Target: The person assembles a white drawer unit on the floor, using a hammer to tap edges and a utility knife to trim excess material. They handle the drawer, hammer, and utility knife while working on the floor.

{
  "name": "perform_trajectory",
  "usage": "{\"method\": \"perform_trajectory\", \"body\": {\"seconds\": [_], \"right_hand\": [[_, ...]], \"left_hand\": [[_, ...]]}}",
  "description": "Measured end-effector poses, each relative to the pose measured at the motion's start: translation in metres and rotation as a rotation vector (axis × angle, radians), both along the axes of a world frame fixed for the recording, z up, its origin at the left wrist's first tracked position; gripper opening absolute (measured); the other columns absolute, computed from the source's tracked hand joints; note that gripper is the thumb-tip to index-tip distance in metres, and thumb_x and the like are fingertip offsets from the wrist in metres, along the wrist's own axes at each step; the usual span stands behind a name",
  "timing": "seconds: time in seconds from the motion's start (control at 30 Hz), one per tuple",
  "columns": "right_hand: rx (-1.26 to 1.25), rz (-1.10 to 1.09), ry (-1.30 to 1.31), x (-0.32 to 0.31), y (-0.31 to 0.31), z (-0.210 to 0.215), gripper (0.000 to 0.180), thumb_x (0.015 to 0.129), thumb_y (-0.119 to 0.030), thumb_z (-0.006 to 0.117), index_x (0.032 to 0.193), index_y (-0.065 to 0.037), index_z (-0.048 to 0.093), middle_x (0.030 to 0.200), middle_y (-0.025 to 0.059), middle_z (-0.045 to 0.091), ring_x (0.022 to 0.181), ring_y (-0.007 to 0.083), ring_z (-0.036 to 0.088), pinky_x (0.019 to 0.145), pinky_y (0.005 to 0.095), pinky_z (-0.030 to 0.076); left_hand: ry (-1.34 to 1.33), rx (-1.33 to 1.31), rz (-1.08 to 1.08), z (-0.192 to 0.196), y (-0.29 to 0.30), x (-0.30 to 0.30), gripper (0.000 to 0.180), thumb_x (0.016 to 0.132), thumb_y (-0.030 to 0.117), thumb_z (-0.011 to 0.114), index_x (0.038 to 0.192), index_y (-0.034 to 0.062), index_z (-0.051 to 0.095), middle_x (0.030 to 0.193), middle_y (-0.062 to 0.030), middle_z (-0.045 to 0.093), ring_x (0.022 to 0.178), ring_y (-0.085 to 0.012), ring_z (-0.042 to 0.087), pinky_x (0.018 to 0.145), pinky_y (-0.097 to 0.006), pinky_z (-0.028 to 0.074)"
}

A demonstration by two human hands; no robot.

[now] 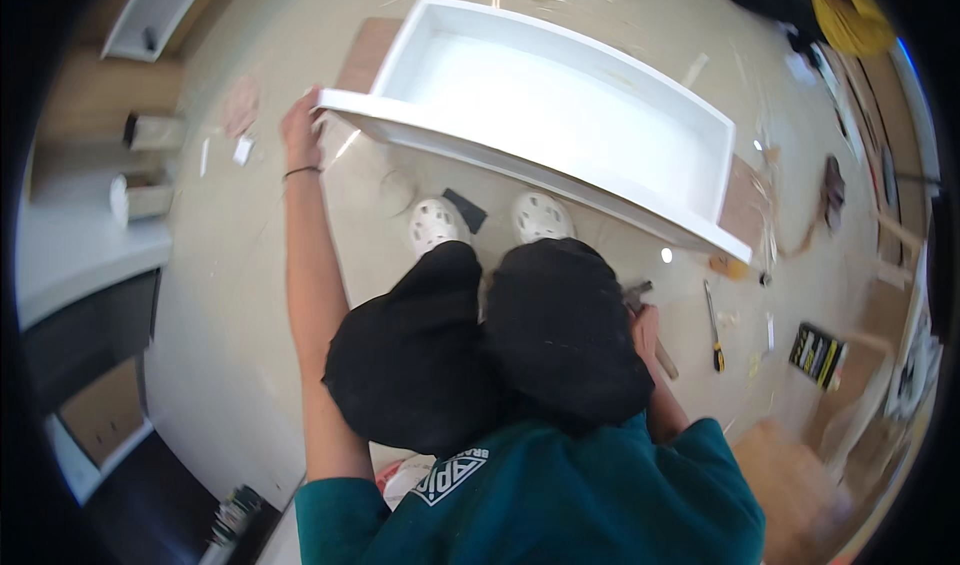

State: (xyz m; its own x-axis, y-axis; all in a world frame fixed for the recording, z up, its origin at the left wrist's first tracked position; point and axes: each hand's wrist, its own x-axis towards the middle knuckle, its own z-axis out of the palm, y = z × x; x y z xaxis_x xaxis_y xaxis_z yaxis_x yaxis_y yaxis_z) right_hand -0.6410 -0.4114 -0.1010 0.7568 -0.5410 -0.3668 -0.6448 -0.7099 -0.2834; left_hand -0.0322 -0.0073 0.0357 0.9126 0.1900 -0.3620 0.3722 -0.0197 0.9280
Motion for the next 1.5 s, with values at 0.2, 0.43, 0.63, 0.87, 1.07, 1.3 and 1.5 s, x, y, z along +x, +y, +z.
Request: {"method": "perform_trajectory", "body": {"seconds": [0.2,0.43,0.63,0.87,1.07,1.3,1.5], "right_hand": [[0.121,-0.097,-0.084,0.013,0.014,0.028,0.035,0.096,-0.017,0.058,0.122,0.003,0.047,0.106,0.0255,0.056,0.099,0.0452,0.057,0.086,0.0500,0.046],[0.306,0.299,-0.495,0.168,0.031,0.176,0.027,0.098,-0.010,0.053,0.122,0.003,0.057,0.108,0.0270,0.058,0.090,0.0460,0.061,0.078,0.0490,0.049],[0.562,0.634,-0.508,0.390,0.119,0.243,0.036,0.105,-0.029,0.045,0.104,0.007,0.050,0.089,0.0332,0.064,0.089,0.0504,0.062,0.076,0.0537,0.049],[0.448,0.731,-0.485,0.551,0.231,0.238,0.041,0.103,-0.034,0.044,0.109,0.006,0.049,0.088,0.0343,0.065,0.085,0.0521,0.064,0.074,0.0569,0.049],[0.385,0.730,-0.457,0.575,0.244,0.224,0.042,0.103,-0.033,0.044,0.111,0.007,0.052,0.090,0.0337,0.067,0.087,0.0518,0.065,0.077,0.0565,0.051],[0.363,0.776,-0.509,0.580,0.242,0.222,0.042,0.102,-0.032,0.045,0.112,0.008,0.054,0.093,0.0341,0.066,0.089,0.0523,0.064,0.079,0.0568,0.050],[0.351,0.780,-0.501,0.577,0.243,0.225,0.038,0.102,-0.029,0.046,0.106,0.008,0.054,0.086,0.0304,0.068,0.084,0.0479,0.067,0.075,0.0542,0.054]], "left_hand": [[0.048,-0.046,-0.001,-0.009,-0.001,0.006,0.036,0.090,0.040,0.071,0.116,0.0161,0.066,0.112,0.0027,0.066,0.109,-0.0150,0.056,0.094,-0.039,0.038],[-0.189,-0.200,-0.074,-0.011,-0.012,-0.002,0.027,0.094,0.029,0.070,0.109,0.0074,0.067,0.105,-0.0047,0.072,0.096,-0.0135,0.065,0.084,-0.030,0.052],[-0.172,-0.225,-0.045,-0.004,-0.020,-0.010,0.031,0.100,0.032,0.056,0.112,0.0047,0.065,0.109,-0.0092,0.070,0.102,-0.0188,0.063,0.090,-0.034,0.049],[-0.111,-0.257,0.032,0.000,-0.022,-0.009,0.032,0.102,0.035,0.049,0.107,0.0055,0.061,0.099,-0.0063,0.064,0.097,-0.0222,0.061,0.090,-0.040,0.047],[-0.108,-0.334,0.061,-0.005,-0.022,-0.011,0.081,0.100,0.066,0.020,0.117,-0.0026,0.060,0.109,-0.0132,0.066,0.108,-0.0285,0.059,0.103,-0.044,0.040],[-0.247,-0.302,-0.032,-0.016,-0.025,-0.027,0.111,0.091,0.082,0.005,0.134,-0.0069,0.056,0.129,-0.0177,0.062,0.123,-0.0280,0.055,0.112,-0.038,0.033],[-0.272,-0.216,-0.046,-0.015,-0.030,-0.037,0.104,0.095,0.076,0.006,0.141,-0.0076,0.047,0.145,-0.0235,0.050,0.137,-0.0331,0.043,0.117,-0.042,0.026]]}}
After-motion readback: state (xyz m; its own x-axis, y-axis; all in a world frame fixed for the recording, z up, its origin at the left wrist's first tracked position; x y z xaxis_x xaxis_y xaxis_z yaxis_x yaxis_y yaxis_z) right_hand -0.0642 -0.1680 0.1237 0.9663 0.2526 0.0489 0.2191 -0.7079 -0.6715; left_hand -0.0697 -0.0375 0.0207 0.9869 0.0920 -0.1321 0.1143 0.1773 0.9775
